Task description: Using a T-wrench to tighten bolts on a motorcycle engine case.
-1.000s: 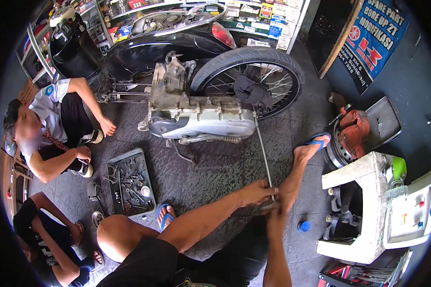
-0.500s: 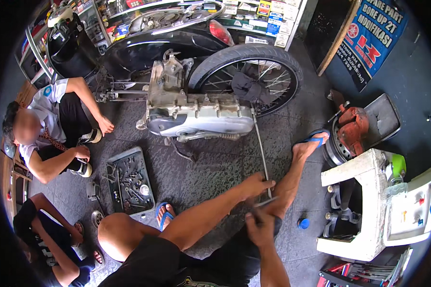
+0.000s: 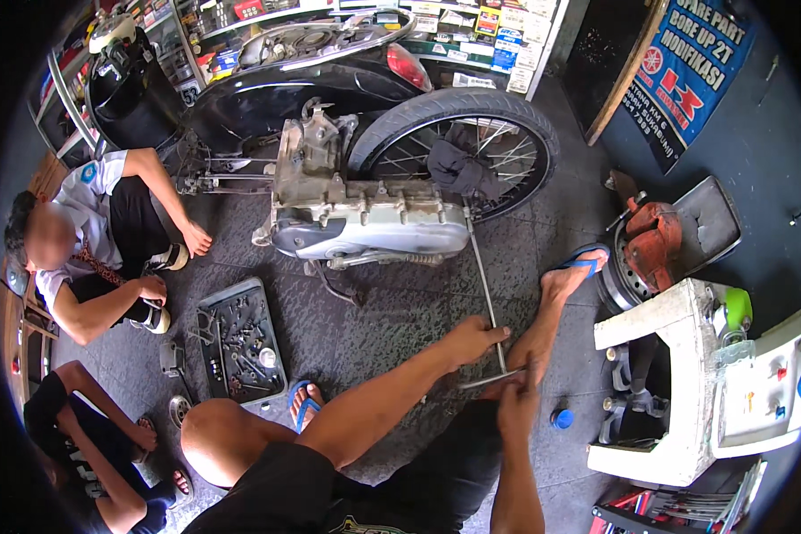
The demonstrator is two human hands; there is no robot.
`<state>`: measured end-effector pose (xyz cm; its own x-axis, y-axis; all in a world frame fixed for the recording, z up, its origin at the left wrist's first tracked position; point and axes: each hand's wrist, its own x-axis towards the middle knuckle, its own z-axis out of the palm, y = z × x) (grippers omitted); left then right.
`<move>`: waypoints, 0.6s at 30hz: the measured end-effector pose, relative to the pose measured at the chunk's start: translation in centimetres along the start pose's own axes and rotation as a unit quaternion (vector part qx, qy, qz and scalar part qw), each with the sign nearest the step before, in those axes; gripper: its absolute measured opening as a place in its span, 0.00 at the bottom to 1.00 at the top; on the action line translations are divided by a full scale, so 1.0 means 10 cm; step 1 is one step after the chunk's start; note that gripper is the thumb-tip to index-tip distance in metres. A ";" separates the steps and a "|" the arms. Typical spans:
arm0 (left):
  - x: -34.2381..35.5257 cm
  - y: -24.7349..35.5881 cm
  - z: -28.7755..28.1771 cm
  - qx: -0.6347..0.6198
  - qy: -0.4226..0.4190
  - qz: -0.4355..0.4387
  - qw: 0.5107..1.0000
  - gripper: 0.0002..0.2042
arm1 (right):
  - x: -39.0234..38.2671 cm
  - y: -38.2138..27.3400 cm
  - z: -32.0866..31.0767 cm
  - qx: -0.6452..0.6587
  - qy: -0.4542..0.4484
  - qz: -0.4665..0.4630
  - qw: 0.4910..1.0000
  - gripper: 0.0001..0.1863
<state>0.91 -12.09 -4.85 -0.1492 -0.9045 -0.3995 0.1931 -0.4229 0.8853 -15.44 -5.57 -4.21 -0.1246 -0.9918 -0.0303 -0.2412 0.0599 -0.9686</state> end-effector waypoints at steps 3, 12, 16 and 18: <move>0.01 -0.04 -0.03 -0.043 -0.021 -0.006 0.999 0.16 | -0.12 0.06 0.05 -0.223 -0.157 -0.136 0.953 0.11; -0.11 -0.09 0.08 0.037 -0.018 0.009 0.999 0.16 | -0.13 -0.07 0.21 0.190 -0.070 0.263 0.943 0.21; -0.10 -0.23 -0.01 -0.054 -0.069 0.003 0.996 0.15 | -0.18 -0.12 0.07 0.220 -0.067 0.144 0.962 0.17; -0.13 -0.10 -0.03 0.009 -0.087 -0.033 0.996 0.14 | 0.03 0.00 -0.10 0.257 0.001 0.074 0.964 0.18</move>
<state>1.25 -10.54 -5.28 -0.3271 -0.8513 -0.4103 0.1612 -0.4780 0.8634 -16.44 -5.76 -3.97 -0.1220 -0.9765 -0.1774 0.2876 0.1363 -0.9480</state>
